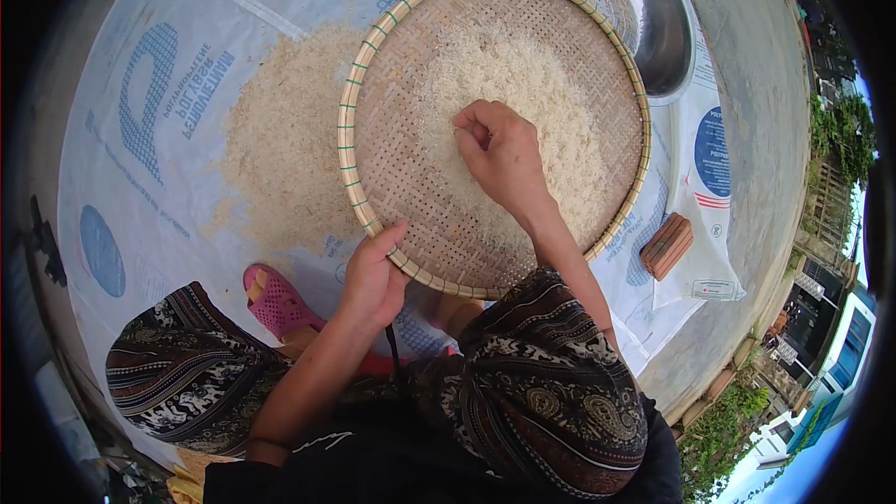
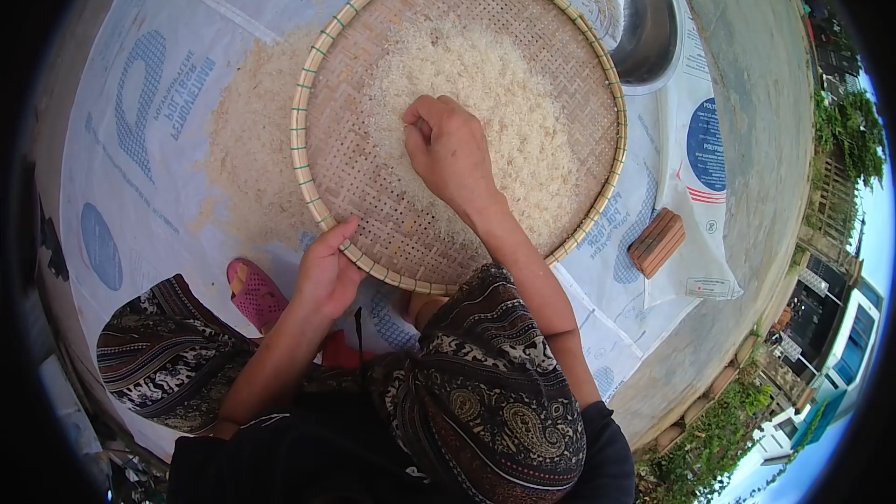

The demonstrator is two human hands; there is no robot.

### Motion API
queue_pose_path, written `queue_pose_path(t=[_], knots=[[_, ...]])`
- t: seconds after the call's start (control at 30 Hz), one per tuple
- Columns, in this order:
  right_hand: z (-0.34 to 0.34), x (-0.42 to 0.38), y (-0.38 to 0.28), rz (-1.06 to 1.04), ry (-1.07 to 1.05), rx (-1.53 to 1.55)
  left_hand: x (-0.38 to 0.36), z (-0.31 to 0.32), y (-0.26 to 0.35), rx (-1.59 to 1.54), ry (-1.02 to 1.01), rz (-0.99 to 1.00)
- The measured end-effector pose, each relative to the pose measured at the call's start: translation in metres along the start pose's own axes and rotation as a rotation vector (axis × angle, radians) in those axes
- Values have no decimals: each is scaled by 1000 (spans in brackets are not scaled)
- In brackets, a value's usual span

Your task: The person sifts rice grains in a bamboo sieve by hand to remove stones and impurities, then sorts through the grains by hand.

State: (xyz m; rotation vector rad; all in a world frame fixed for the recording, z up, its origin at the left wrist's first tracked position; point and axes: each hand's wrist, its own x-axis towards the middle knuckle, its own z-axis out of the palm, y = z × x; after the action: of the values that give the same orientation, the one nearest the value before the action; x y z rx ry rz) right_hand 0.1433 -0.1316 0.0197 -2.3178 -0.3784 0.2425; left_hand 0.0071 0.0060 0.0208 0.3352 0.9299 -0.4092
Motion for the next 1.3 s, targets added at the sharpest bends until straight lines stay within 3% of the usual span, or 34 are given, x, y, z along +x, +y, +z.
queue_pose_path(t=[0.2, 0.27, 0.3, 0.37, 0.4, 0.47, 0.6, 0.67, 0.7, 0.77, 0.87, 1.3], knots=[[-10, -2, 0, 104, -69, 156, 1, -1, -1, 6, 10, 9], [-20, -1, -2, 323, -176, 649, 2, -2, -1, 7, 16, 12], [-22, -2, 1, 323, -175, 648, 2, -2, -2, 6, 17, 11], [-25, -1, 9, 479, -229, 1003, 2, -2, -2, 5, 18, 11], [-25, -1, 12, 479, -230, 1003, 1, -1, -1, 7, 18, 12], [-25, 0, 14, 486, -293, 1358, 1, -1, -1, 10, 18, 14], [-18, 1, 5, 493, -195, 1334, 0, 0, -1, 6, 16, 16], [-12, 1, 7, 329, -138, 956, 0, 1, -1, 6, 14, 18], [-10, 0, 6, 329, -137, 956, 0, 1, -1, 8, 13, 19], [-7, -1, 1, 125, -67, 276, 0, 1, -1, 10, 11, 20], [-4, 1, -6, 95, -48, 90, 0, 1, -1, 8, 13, 15], [7, 0, -4, 58, 16, 3, 0, -1, -1, 3, 9, 3]])
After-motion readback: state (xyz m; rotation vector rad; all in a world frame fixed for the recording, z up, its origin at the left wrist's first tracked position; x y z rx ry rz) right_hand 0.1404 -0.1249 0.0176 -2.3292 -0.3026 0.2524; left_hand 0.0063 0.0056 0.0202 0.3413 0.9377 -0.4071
